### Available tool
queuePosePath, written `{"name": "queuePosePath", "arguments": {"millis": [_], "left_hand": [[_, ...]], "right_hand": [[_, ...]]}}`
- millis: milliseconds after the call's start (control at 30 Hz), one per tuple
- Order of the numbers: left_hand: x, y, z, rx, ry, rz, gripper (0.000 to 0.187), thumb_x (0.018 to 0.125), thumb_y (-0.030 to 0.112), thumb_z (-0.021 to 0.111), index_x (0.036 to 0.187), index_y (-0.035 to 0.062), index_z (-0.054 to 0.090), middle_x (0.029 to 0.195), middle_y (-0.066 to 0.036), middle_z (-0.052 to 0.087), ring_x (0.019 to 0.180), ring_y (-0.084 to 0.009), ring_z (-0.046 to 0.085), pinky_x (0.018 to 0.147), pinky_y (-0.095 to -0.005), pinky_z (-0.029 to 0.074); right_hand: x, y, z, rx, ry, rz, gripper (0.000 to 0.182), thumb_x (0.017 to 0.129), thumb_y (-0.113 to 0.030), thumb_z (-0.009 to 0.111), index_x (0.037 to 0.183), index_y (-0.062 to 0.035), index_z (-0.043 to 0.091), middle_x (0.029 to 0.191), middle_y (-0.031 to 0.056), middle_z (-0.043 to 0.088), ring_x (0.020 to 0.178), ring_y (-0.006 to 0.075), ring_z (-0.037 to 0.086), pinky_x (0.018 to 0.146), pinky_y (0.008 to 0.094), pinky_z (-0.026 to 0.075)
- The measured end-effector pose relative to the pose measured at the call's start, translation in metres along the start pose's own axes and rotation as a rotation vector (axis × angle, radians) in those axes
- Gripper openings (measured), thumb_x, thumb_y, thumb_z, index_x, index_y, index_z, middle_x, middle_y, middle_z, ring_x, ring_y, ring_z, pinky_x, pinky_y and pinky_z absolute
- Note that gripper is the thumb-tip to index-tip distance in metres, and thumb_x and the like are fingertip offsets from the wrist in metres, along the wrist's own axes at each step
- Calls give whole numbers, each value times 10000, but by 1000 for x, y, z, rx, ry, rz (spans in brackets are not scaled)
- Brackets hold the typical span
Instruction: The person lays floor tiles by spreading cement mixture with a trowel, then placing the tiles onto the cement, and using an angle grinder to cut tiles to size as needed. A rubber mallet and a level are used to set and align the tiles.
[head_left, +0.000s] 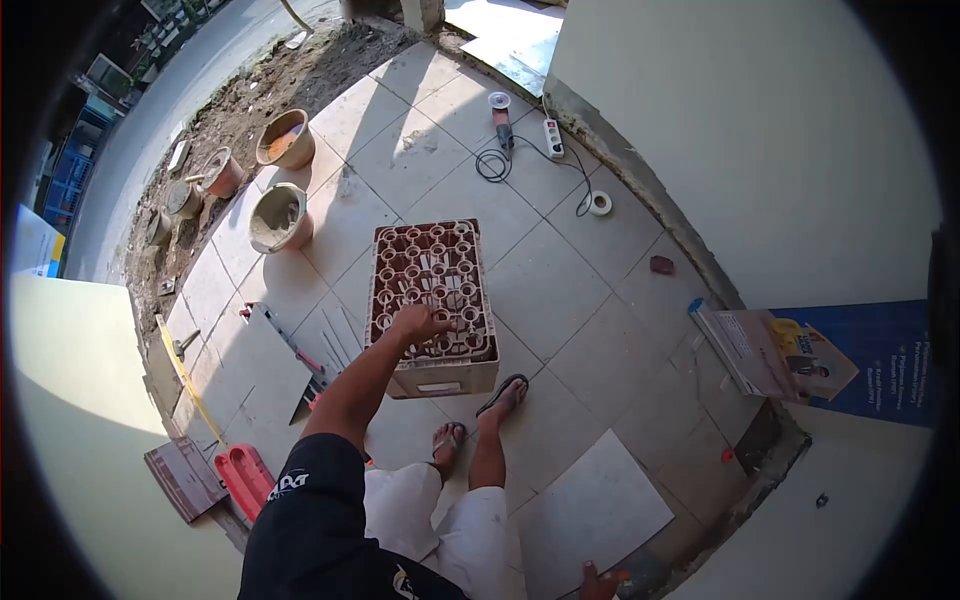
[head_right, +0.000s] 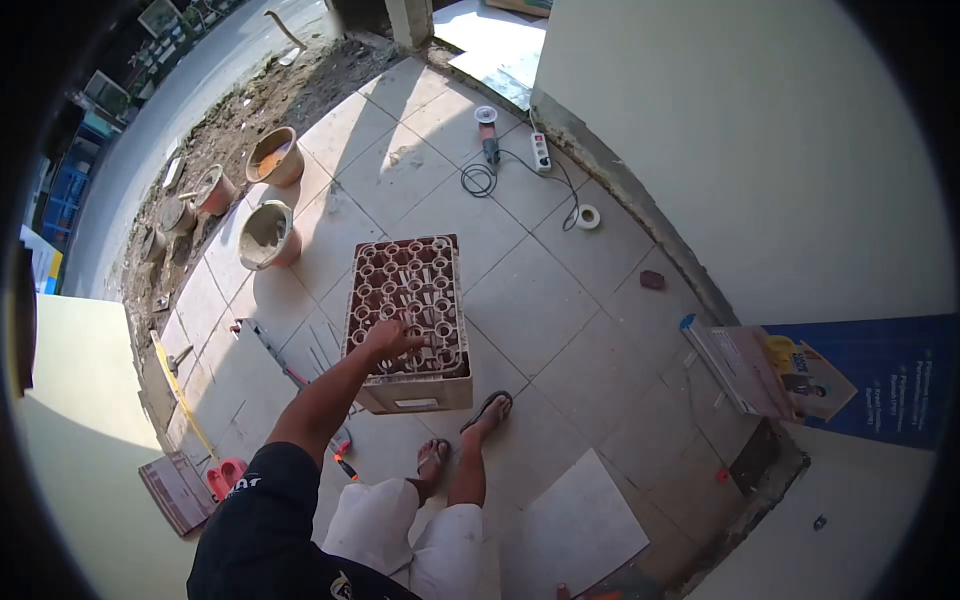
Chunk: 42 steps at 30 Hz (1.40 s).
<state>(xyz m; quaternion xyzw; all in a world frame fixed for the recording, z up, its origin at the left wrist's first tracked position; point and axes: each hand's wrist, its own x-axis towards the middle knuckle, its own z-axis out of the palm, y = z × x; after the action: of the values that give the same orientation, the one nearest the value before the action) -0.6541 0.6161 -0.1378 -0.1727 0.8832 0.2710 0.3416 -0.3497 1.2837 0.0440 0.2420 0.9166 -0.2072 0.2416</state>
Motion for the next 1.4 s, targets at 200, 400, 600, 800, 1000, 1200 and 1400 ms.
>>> {"name": "queuePosePath", "arguments": {"millis": [200,400,600,800,1000,1200,1400], "left_hand": [[90,-93,-80,-111,358,-183,761,842,764,637,920,20,773,909,-267,738,922,-413,728,842,-490,566],[158,-155,-125,-346,397,-344,702,856,651,696,1159,18,732,1096,-235,736,1061,-412,690,935,-487,537],[220,-201,-124,-307,482,-482,674,856,644,710,1197,63,738,1241,-179,693,1233,-418,580,1038,-510,479],[246,-236,-106,-360,569,-454,646,845,605,747,1238,92,728,1222,-171,695,1163,-425,602,980,-506,526],[225,-233,-93,-177,727,-376,595,912,568,690,1277,98,693,1250,-176,686,1193,-422,609,1026,-479,505],[144,-263,-62,-1994,588,-575,725,1073,606,408,1319,-40,627,1247,-126,701,1119,-224,653,1010,-369,492],[126,-348,-89,-1537,894,-698,585,1002,523,636,1086,-55,673,1012,-133,722,925,-195,650,876,-369,514]], "right_hand": [[174,-283,-6,-35,-206,-188,524,956,-459,710,1104,44,714,921,222,752,861,410,690,834,484,539],[258,-430,26,-299,-163,-415,333,909,-225,754,1004,82,670,923,215,707,815,358,686,775,413,525],[301,-566,16,-636,-161,-543,300,889,-193,778,840,79,661,747,171,693,686,311,662,709,397,518],[295,-686,36,-775,-293,-532,638,955,-553,656,1280,-4,692,1183,281,712,1114,497,626,1086,543,405],[247,-809,85,-293,-498,-605,223,871,-133,776,890,66,678,819,105,714,744,212,656,729,373,526],[261,-914,213,4,-922,-565,245,917,-169,771,969,66,720,906,77,725,868,134,646,806,303,504],[325,-970,404,-142,-1100,-324,705,934,-347,784,1395,99,489,1275,201,628,1178,271,607,1046,414,477]]}}
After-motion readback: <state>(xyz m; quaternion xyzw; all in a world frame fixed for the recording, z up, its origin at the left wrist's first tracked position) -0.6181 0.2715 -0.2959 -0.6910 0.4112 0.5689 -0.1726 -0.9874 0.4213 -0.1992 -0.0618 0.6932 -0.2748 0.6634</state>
